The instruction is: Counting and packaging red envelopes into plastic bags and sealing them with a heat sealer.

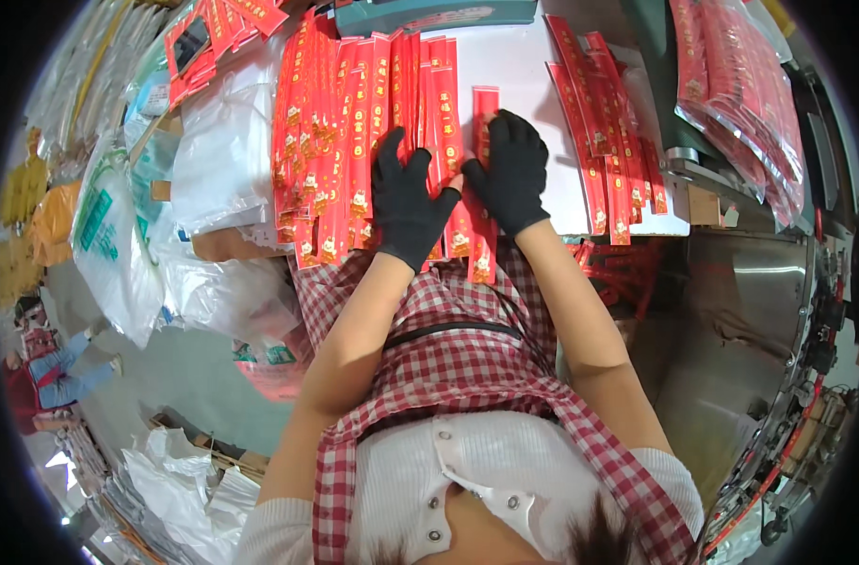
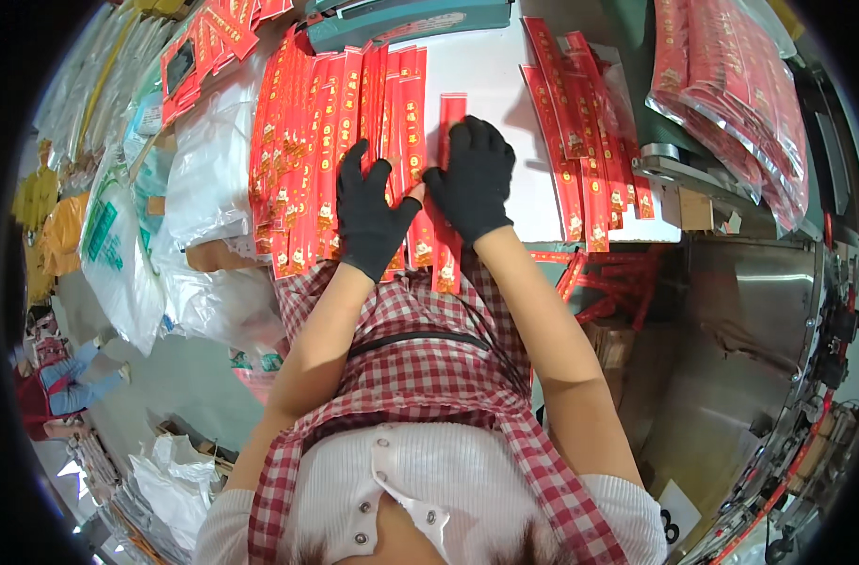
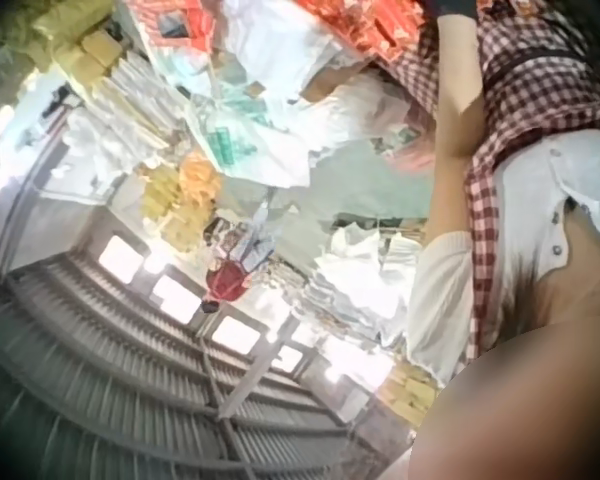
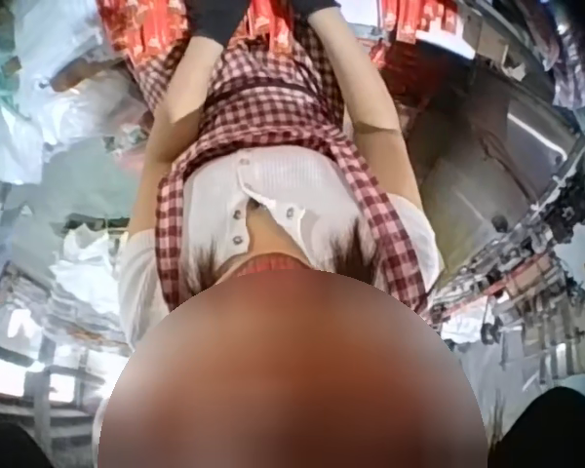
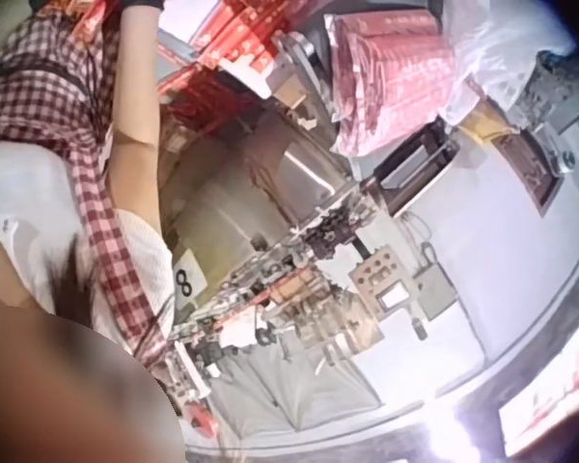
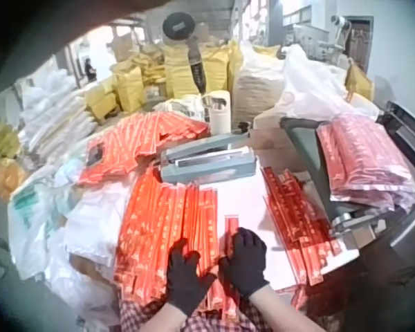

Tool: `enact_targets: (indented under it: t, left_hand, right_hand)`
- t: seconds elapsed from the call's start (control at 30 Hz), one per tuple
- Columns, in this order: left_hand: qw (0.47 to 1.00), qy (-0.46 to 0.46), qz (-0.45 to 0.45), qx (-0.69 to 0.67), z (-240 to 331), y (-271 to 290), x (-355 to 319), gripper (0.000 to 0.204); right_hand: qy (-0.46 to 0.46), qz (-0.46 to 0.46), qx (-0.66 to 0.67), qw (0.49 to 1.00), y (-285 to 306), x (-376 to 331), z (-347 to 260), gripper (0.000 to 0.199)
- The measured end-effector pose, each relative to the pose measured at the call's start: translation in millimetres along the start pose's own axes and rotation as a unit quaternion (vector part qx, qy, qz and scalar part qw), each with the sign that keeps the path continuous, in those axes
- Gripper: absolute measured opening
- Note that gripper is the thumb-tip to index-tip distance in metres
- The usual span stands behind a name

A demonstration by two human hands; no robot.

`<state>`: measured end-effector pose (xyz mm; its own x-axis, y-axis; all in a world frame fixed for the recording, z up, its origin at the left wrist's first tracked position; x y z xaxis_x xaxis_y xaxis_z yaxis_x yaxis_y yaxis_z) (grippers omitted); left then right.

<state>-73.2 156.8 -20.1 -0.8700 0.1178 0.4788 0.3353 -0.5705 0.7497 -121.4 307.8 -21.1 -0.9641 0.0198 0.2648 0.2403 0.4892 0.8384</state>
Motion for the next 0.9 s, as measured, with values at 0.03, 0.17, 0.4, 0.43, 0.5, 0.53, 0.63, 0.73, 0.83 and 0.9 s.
enact_targets:
  t: [0.03, 0.17, 0.4, 0.43, 0.5, 0.53, 0.63, 0.73, 0.83, 0.9]
  left_hand:
    - [1.000, -0.002, -0.001, -0.003, 3, 1, 2, 0.046]
    - [0.998, 0.036, -0.007, -0.042, 1, 2, 3, 0.061]
    - [0.992, 0.074, 0.038, -0.097, -6, 3, 0, 0.062]
    - [0.990, 0.093, 0.030, -0.105, -5, 4, -2, 0.064]
    - [0.992, 0.079, 0.038, -0.092, -5, 6, 0, 0.066]
    - [0.994, 0.056, 0.043, -0.085, -3, 7, 2, 0.068]
    - [0.996, 0.034, 0.051, -0.063, -1, 6, 0, 0.069]
    - [0.998, 0.011, 0.038, -0.040, -5, 2, -2, 0.062]
    - [0.996, 0.033, 0.054, -0.061, -10, 4, -3, 0.057]
    - [0.995, 0.037, 0.058, -0.066, -9, 4, -3, 0.054]
  right_hand:
    - [0.009, -0.005, 0.007, 1.000, 0, 5, -6, 0.061]
    - [0.019, 0.010, 0.001, 1.000, -15, 10, -17, 0.070]
    - [0.046, 0.000, -0.028, 0.999, -25, 11, -18, 0.056]
    - [0.059, -0.011, -0.030, 0.998, -20, 10, -17, 0.057]
    - [0.053, -0.045, -0.031, 0.997, -16, 10, -16, 0.055]
    - [0.051, -0.045, -0.033, 0.997, -15, 10, -14, 0.055]
    - [0.074, -0.044, -0.036, 0.996, -11, 9, -15, 0.050]
    - [0.102, -0.089, -0.077, 0.988, -18, 8, -21, 0.048]
    - [0.156, -0.070, -0.071, 0.983, -22, 8, -19, 0.046]
    - [0.167, -0.077, -0.056, 0.981, -19, 7, -20, 0.046]
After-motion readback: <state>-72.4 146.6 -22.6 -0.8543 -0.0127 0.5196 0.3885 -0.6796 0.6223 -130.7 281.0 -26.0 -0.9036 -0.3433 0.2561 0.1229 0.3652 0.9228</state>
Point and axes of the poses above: each hand's wrist, its own x-axis towards the middle knuckle, its own y-axis out of the back of the hand, z = x × y, the point moved 5 cm from there along x, towards the middle knuckle, and after that the axes turned 13 degrees about -y, right-handed, at the moved point
